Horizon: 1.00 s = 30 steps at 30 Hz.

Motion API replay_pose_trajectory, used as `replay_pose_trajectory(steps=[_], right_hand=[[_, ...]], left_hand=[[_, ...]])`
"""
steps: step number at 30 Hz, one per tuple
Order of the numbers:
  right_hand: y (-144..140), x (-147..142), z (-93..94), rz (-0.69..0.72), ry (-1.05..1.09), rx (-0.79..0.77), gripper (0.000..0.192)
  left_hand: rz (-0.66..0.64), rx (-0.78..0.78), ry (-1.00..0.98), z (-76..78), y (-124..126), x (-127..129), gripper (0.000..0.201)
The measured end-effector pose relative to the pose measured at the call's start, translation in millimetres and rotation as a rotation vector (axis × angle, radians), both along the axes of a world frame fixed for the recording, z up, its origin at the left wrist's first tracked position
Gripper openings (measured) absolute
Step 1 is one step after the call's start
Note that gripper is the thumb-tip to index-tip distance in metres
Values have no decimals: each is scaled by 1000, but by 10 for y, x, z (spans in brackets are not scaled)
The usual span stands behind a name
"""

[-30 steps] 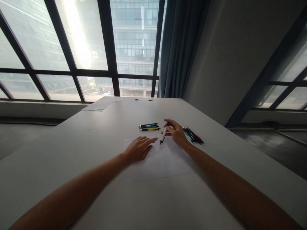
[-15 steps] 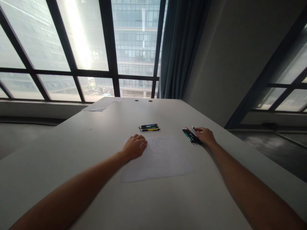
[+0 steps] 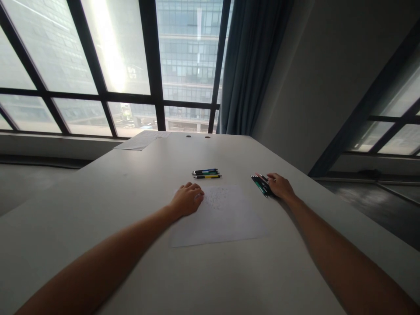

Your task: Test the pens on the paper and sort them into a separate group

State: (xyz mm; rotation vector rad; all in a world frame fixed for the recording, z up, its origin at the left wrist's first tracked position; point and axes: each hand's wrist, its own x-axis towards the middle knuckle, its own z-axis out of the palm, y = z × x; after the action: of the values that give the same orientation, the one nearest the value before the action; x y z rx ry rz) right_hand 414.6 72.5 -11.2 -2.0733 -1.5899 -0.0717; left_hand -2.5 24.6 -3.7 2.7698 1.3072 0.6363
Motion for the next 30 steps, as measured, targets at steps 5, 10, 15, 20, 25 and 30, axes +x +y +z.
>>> replay_pose_trajectory(steps=[5,10,15,20,25,30], right_hand=[[42,-144,42,5,-121,158,34],[200,-830,93,291,-201,142,30],[289,-1742,102,563,-224,41,27],[294,-2064,103,580,-266,14,22],[193,-1932,184,575,-284,-5,15],[-118,-1816,243,587,35,167,18]], left_hand=[[5,4,10,3,-7,-2,26],[1,-3,11,10,-6,-13,26],[-11,23,-16,-9,1,-13,24],[-12,38,-11,-23,8,-8,24],[-1,10,-1,-2,2,-5,24],[15,-5,-66,66,12,1,25]])
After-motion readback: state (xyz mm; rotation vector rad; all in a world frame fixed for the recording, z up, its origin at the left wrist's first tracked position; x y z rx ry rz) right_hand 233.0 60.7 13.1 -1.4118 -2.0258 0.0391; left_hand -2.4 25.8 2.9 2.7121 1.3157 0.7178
